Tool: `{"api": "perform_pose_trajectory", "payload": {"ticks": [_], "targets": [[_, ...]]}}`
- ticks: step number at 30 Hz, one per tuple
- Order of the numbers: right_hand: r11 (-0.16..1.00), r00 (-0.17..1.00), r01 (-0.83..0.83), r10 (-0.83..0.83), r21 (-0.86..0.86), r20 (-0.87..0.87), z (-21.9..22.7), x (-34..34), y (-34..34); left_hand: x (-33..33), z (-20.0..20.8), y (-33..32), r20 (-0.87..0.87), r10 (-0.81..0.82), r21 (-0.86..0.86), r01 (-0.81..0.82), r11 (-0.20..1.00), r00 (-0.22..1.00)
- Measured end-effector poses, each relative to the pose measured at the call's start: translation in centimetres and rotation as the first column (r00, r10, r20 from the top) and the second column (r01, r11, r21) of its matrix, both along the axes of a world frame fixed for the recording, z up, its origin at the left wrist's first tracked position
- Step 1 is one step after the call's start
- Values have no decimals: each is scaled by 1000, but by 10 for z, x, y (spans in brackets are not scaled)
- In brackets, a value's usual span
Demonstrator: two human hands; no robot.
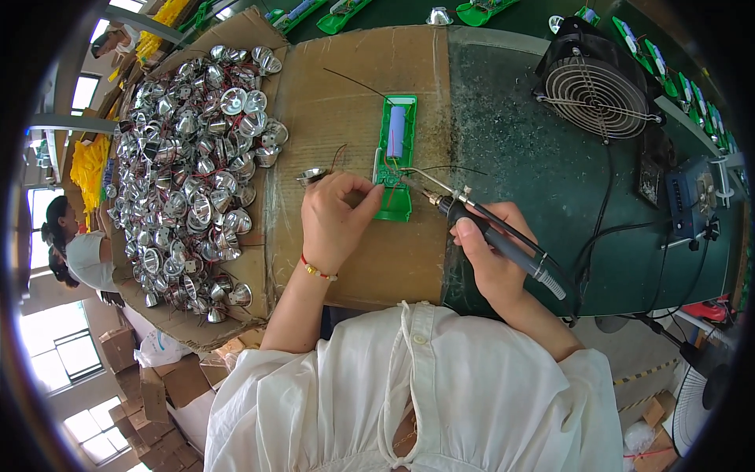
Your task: Soldering wires onto small circuit boards for the assembly of electronic lighting components.
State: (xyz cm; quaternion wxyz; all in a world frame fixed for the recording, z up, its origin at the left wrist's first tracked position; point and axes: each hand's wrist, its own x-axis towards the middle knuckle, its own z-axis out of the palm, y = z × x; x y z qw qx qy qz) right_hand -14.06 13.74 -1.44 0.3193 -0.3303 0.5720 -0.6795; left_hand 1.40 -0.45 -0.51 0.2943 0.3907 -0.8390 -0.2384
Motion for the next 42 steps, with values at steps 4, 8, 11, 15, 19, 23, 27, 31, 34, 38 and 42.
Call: {"api": "perform_pose_trajectory", "payload": {"ticks": [4,8,11,15,19,23,27,31,34,38,42], "targets": [[1000,1000,3,-3,-4,3,-1,-1,1,-1,2,1,36,4,126,-8,992,999],[1000,1000,13,-14,-9,-19,1,-2,3,11,13,3,167,-83,-42,91,995,982],[1000,999,7,-7,8,-34,1,-2,3,18,8,2,162,-160,-165,187,968,974],[1000,997,-9,10,20,-83,2,-1,3,13,13,6,167,-129,-193,161,968,978],[1000,998,0,1,15,-68,2,-2,4,3,15,8,311,-63,-341,173,924,948],[1000,998,6,-5,22,-63,2,-2,5,0,10,10,339,14,-448,148,882,941],[1000,997,-4,4,0,-74,2,-2,5,0,7,13,354,84,-409,73,910,931],[1000,997,-9,9,2,-73,2,-4,5,1,7,9,321,34,-281,61,958,946],[1000,998,-4,5,8,-68,2,-4,5,7,6,3,-13,-99,253,99,963,995],[1000,998,-18,19,14,-56,1,-3,6,8,3,1,-121,-73,406,117,906,990],[998,990,-32,39,52,-137,-3,-4,7,6,7,4,-72,-69,419,93,903,995]]}}
